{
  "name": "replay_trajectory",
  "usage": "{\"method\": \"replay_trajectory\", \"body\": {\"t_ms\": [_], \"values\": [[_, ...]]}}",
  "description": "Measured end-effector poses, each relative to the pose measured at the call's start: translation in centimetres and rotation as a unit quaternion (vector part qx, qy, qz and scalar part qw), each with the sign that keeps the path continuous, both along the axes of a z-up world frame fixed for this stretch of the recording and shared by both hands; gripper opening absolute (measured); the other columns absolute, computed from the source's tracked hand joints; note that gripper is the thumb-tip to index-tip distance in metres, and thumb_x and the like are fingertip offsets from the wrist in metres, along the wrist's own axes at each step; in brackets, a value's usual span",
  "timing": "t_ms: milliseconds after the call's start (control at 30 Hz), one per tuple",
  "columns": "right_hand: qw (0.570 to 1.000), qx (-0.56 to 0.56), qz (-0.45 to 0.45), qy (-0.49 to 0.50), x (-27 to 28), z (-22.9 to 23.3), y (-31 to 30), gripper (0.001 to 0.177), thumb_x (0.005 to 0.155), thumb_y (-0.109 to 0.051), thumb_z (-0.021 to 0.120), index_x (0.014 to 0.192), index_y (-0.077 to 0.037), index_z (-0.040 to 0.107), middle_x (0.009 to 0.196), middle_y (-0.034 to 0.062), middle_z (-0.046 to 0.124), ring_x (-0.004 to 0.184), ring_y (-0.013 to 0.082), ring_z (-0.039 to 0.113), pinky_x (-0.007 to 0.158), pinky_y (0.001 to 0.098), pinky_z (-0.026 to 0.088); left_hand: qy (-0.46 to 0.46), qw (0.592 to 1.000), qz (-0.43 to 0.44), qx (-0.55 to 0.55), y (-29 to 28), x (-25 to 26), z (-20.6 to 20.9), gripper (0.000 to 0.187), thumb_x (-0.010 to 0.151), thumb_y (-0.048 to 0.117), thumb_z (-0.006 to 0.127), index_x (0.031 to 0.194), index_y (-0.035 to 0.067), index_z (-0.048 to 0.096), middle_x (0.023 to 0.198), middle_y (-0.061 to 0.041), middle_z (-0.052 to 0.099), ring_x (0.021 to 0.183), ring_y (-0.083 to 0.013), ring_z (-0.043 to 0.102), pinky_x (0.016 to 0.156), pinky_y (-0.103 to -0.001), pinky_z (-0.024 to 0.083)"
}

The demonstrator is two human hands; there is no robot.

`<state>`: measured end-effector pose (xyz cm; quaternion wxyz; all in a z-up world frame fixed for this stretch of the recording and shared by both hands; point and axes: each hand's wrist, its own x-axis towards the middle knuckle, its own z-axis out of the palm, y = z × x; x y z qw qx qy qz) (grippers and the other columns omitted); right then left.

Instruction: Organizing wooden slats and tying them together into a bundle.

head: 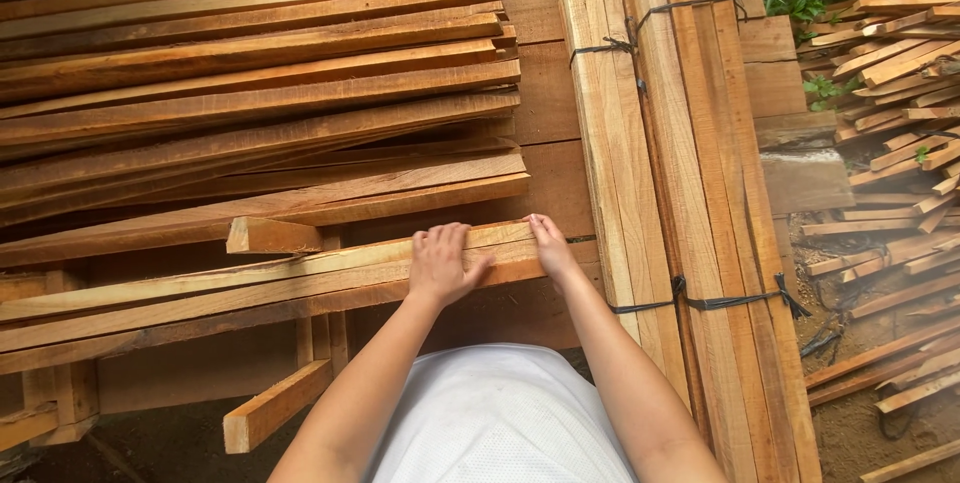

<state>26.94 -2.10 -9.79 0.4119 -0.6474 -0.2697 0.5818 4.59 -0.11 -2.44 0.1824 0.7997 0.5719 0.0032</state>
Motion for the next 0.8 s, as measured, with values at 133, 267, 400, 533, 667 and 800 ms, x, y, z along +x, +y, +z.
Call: {"method": "replay_trajectory", "body": {"t_ms": [133, 267, 400, 533, 667, 800], "values": [[0.98, -0.101, -0.017, 0.17, 0.5, 5.8, 0.4, 0.058, 0.1, -0.062, 0.05, 0.136, -0.018, 0.062, 0.136, 0.0083, 0.061, 0.126, 0.0277, 0.057, 0.107, 0.0438, 0.044, 0.036, 0.994, -0.094, -0.036, -0.5, 0.6, 4.4, 0.116, 0.068, 0.086, 0.063, 0.154, 0.011, 0.039, 0.153, -0.008, 0.048, 0.144, -0.0271, 0.039, 0.119, -0.048, 0.022], [0.984, -0.088, 0.064, 0.143, 0.1, 8.2, 1.2, 0.06, 0.101, -0.059, 0.049, 0.145, -0.018, 0.058, 0.16, 0.0138, 0.041, 0.152, 0.0372, 0.03, 0.124, 0.0523, 0.022, 0.107, 0.985, -0.125, -0.058, 0.2, 0.0, 2.7, 0.131, 0.058, 0.083, 0.073, 0.159, 0.012, 0.028, 0.155, -0.006, 0.04, 0.144, -0.0259, 0.034, 0.118, -0.047, 0.02], [0.987, -0.047, 0.024, 0.152, 1.7, 4.1, 2.4, 0.074, 0.106, -0.067, 0.025, 0.158, -0.017, 0.04, 0.169, 0.0143, 0.024, 0.153, 0.045, 0.023, 0.123, 0.0598, 0.015, 0.111, 0.984, -0.124, -0.068, 0.3, 0.2, 2.3, 0.125, 0.059, 0.077, 0.075, 0.158, 0.015, 0.029, 0.151, -0.004, 0.043, 0.139, -0.024, 0.038, 0.114, -0.044, 0.025], [0.988, -0.024, 0.066, 0.137, -0.7, 13.1, 1.5, 0.063, 0.108, -0.053, 0.031, 0.151, -0.013, 0.053, 0.164, 0.015, 0.037, 0.156, 0.0353, 0.018, 0.127, 0.0484, 0.01, 0.1, 0.983, -0.124, -0.091, 0.3, 0.2, 2.8, 0.125, 0.061, 0.077, 0.075, 0.159, 0.017, 0.027, 0.152, -0.003, 0.041, 0.14, -0.0232, 0.037, 0.114, -0.044, 0.024], [0.991, 0.024, 0.081, 0.104, -0.6, 9.6, 1.7, 0.075, 0.108, -0.059, 0.022, 0.153, -0.006, 0.047, 0.166, 0.0241, 0.026, 0.157, 0.041, 0.01, 0.128, 0.0509, 0.003, 0.09, 0.984, -0.116, -0.106, 0.9, 0.0, 2.6, 0.125, 0.06, 0.076, 0.077, 0.158, 0.017, 0.028, 0.152, -0.003, 0.041, 0.14, -0.024, 0.037, 0.114, -0.044, 0.025], [0.987, 0.023, 0.076, 0.139, -0.8, 10.7, 1.2, 0.079, 0.106, -0.064, 0.024, 0.161, -0.009, 0.033, 0.169, 0.0214, 0.018, 0.157, 0.0388, 0.002, 0.127, 0.0509, -0.003, 0.082, 0.985, -0.114, -0.101, 0.6, -0.2, 2.0, 0.126, 0.057, 0.078, 0.077, 0.157, 0.018, 0.029, 0.151, -0.003, 0.042, 0.14, -0.0238, 0.038, 0.114, -0.044, 0.025]]}}
